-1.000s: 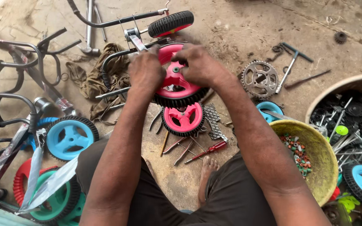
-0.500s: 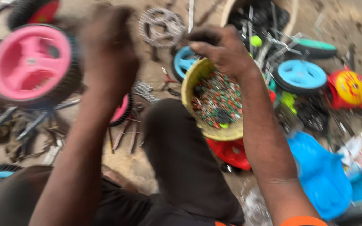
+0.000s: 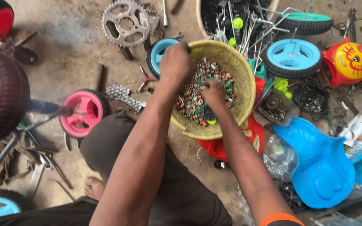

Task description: The person assembles a child's tricycle by attaching wheels to the frame, securing them with nuts and washers, and installing the handlebars. They use pliers to tighten components and select parts from a nearby container.

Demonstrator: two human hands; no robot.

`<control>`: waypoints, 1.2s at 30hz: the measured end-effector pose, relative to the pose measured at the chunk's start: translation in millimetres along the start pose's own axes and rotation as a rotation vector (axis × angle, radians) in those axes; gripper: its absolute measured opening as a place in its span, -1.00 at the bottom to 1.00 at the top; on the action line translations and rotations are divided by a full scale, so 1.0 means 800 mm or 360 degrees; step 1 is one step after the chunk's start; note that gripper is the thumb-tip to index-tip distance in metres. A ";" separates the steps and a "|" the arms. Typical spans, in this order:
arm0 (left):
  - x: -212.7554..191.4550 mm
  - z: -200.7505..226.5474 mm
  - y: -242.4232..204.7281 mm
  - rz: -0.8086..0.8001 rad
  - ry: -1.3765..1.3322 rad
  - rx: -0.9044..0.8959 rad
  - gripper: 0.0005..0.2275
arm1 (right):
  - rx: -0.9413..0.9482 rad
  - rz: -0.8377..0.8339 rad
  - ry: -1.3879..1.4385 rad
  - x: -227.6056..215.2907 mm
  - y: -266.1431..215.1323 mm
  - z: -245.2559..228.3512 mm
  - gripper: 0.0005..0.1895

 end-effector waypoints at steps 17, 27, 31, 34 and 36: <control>0.016 -0.010 0.015 -0.0158 0.0105 0.0126 -0.79 | 0.0144 -0.0464 -0.0196 0.038 -0.042 -0.008 -0.76; 0.015 -0.016 0.019 -0.0118 0.0101 0.0218 -0.79 | -0.0058 -0.0363 -0.0950 0.108 -0.012 0.029 -0.76; 0.007 0.004 0.014 -0.0031 0.0058 0.0301 -0.82 | 0.0190 -0.0237 -0.0741 0.124 -0.007 0.045 -0.63; -0.017 0.016 0.002 -0.0008 0.0019 0.0325 -0.82 | 0.0158 -0.0238 -0.0785 0.127 0.003 0.035 -0.61; -0.036 0.024 -0.006 -0.0039 0.0009 0.0290 -0.84 | 0.0129 -0.0241 -0.0810 0.112 0.008 0.031 -0.59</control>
Point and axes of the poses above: each hand's wrist, its own y-axis towards the middle knuckle, its own x-axis out of the palm, z = x × y, the point moved 10 cm from there along y, towards the middle knuckle, and after that the axes turned 6 degrees about z, right-handed, at the moved point
